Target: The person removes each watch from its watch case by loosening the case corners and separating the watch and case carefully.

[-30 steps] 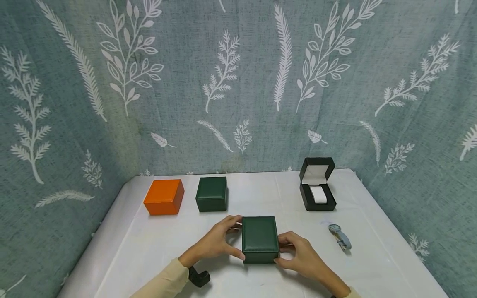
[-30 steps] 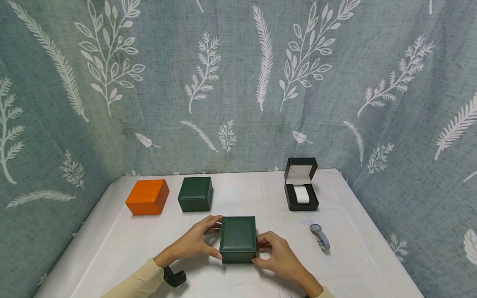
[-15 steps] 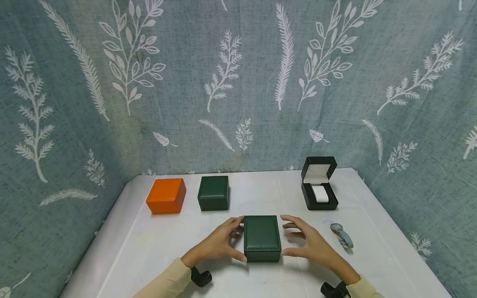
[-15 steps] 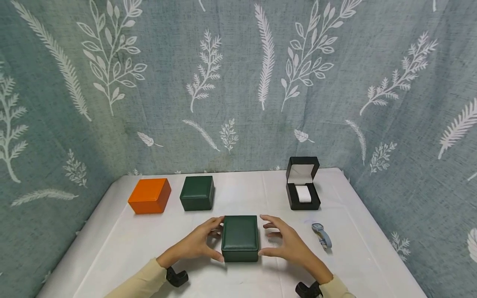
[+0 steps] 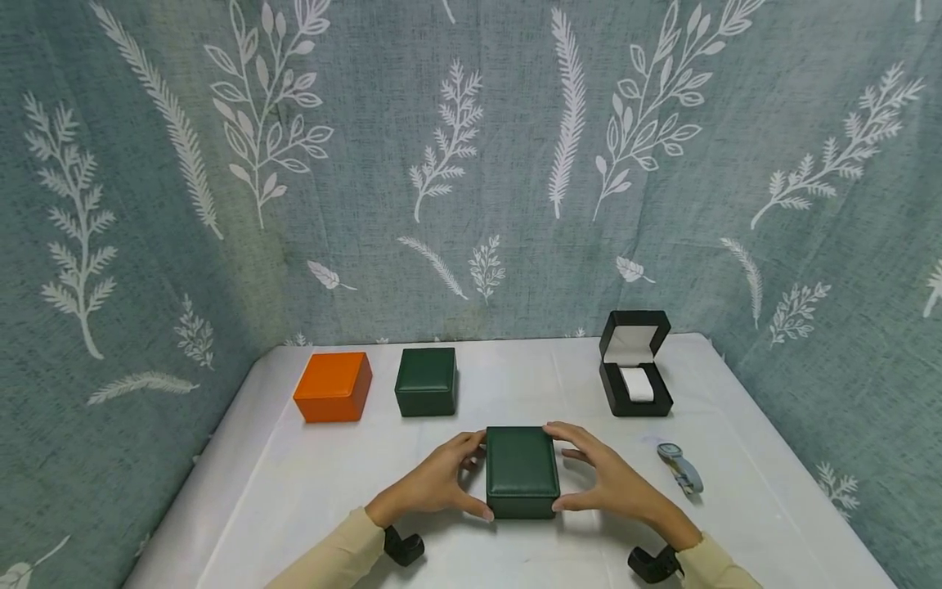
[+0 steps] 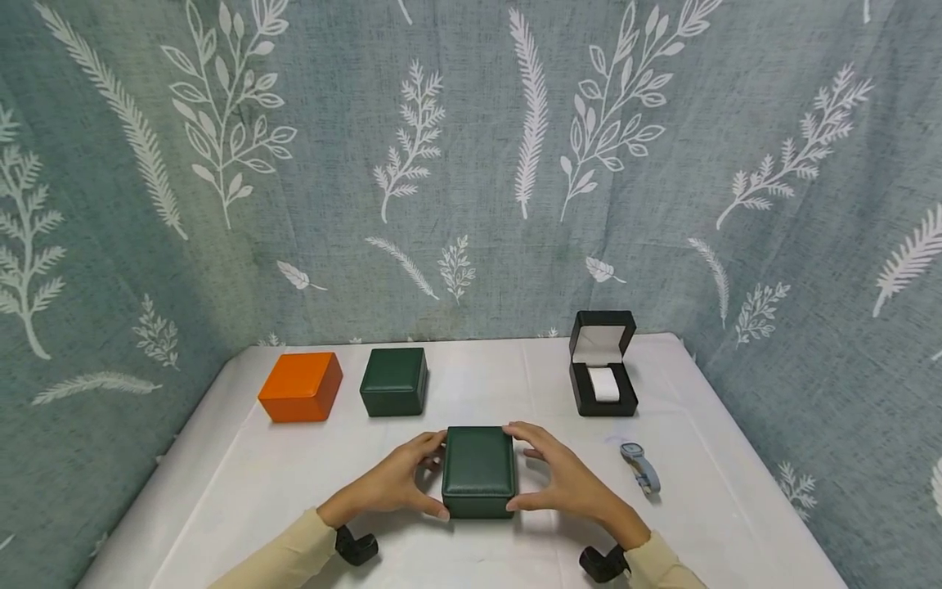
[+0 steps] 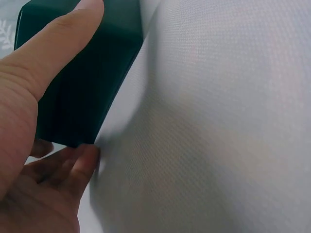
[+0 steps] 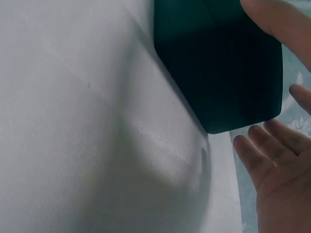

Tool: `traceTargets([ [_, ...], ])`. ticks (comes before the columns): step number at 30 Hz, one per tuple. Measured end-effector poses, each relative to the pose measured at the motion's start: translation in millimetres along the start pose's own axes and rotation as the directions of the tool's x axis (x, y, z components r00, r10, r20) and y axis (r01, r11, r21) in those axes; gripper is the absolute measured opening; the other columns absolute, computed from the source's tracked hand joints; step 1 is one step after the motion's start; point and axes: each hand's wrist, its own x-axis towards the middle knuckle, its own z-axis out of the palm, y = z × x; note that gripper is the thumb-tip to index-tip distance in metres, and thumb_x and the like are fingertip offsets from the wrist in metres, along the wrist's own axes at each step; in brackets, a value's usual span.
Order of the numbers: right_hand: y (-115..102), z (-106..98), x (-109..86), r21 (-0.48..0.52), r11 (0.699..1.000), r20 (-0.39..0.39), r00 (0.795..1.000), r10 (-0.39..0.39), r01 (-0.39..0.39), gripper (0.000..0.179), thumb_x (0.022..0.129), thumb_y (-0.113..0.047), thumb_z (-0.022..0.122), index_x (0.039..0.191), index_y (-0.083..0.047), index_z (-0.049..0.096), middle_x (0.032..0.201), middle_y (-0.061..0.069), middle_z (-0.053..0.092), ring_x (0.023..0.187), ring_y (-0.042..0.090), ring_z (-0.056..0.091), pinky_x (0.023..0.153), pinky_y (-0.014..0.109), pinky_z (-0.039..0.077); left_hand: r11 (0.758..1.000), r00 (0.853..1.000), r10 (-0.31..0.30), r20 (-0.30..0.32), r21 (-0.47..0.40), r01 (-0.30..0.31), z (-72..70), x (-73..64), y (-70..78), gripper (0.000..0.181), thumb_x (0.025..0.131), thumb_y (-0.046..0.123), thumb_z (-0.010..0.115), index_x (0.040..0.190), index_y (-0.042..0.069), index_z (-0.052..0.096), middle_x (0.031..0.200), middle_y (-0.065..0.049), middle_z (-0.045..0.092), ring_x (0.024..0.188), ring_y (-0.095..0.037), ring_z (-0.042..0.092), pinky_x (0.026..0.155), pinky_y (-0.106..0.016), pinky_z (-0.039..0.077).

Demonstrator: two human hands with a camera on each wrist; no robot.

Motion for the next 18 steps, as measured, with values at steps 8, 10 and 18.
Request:
traceTargets([
  [8, 0.2, -0.6, 1.3, -0.015, 1.000, 0.006, 1.000, -0.019, 0.019, 0.101, 0.078, -0.032, 0.093, 0.160, -0.028, 0.034, 0.162, 0.008, 0.033, 0.146, 0.030, 0.038, 0.111, 0.049, 0.043, 1.000, 1.000, -0.011, 0.011, 0.011, 0.011, -0.6, 2.1, 2.3, 0.119, 0.069, 0.042, 0.097, 0.160, 0.002, 0.031, 0.149, -0.005, 0.046, 0.121, -0.012, 0.054, 0.100, -0.029, 0.050],
  [10, 0.9, -1.0, 2.1, -0.051, 0.998, 0.004, 1.000, -0.028, 0.028, 0.101, 0.077, -0.035, 0.093, 0.159, -0.028, 0.035, 0.161, 0.007, 0.035, 0.146, 0.029, 0.038, 0.111, 0.048, 0.043, 1.000, 1.000, -0.011, 0.009, 0.016, 0.010, -0.5, 2.9, 2.7, 0.119, 0.069, 0.042, 0.097, 0.160, 0.001, 0.031, 0.149, -0.006, 0.046, 0.121, -0.013, 0.055, 0.100, -0.029, 0.050],
  [18, 4.2, 0.4, 5.0, -0.121, 0.992, 0.014, 1.000, -0.025, 0.026, 0.097, 0.076, -0.040, 0.093, 0.157, -0.024, 0.042, 0.159, 0.015, 0.037, 0.144, 0.029, 0.040, 0.112, 0.043, 0.043, 0.999, 0.999, -0.031, 0.011, 0.028, 0.031, -0.4, 4.0, 1.3, 0.120, 0.067, 0.040, 0.098, 0.158, -0.003, 0.033, 0.147, -0.007, 0.047, 0.116, -0.014, 0.056, 0.097, -0.030, 0.051],
])
